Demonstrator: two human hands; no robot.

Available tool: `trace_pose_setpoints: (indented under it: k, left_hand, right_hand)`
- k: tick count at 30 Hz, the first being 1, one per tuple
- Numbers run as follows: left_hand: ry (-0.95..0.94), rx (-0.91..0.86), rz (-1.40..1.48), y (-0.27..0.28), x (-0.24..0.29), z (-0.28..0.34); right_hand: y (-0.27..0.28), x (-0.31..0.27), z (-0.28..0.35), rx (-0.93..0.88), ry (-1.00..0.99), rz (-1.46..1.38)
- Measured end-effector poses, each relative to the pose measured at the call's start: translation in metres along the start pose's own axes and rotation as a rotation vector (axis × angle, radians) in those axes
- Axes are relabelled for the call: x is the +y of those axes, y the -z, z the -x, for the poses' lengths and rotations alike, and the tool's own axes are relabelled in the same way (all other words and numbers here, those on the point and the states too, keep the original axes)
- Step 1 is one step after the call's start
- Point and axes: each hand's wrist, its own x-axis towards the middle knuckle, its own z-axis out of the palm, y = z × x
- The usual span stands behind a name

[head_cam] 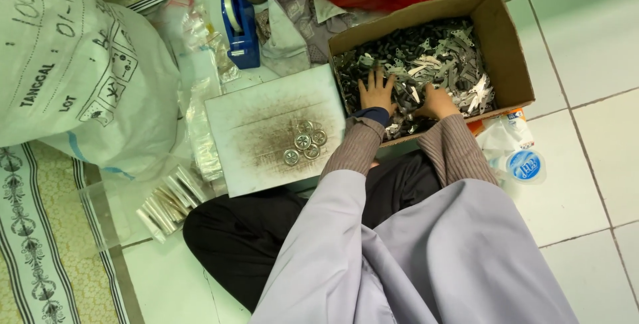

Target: Sorting small metal rings from a bulk box, placing them into small plastic bags, and sealing the bags using a tape dispenser.

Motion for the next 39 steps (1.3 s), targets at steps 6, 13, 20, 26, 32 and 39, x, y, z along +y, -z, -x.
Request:
trace_pose_setpoints:
  k: [6,13,20,26,32,39]
  left_hand:
    - [0.072,0.192,0.253,-0.087,-0.001,-0.070]
    - [0.144,0.195,0.376,-0.071,-0.006,-0.058]
    - [0.210,0.330,0.581,-0.046,-0.012,-0.038]
    - [0.200,0.312,0.470,-0.025,-0.010,-0.026]
    - [0.124,0.034,0.270,-0.040,-0.006,-0.031]
    - [0.118,-0.033,0.232,-0.039,-0.006,-0.034]
  right_hand:
    - [0.021,0.000,0.018,0.042,0.135,-0.054]
    - [0.002,0.028,-0.002,0.078,0.082,-0.044]
    - [0.036,0.020,0.016,0.602,0.100,-0.516]
    - [0.053,-0.027,0.046,0.335,0.202,-0.319]
    - [0.060,-0.063,0.053,0.120,0.215,0.126]
    - [0.041,-0.040,0.017,0.242,0.252,0.174]
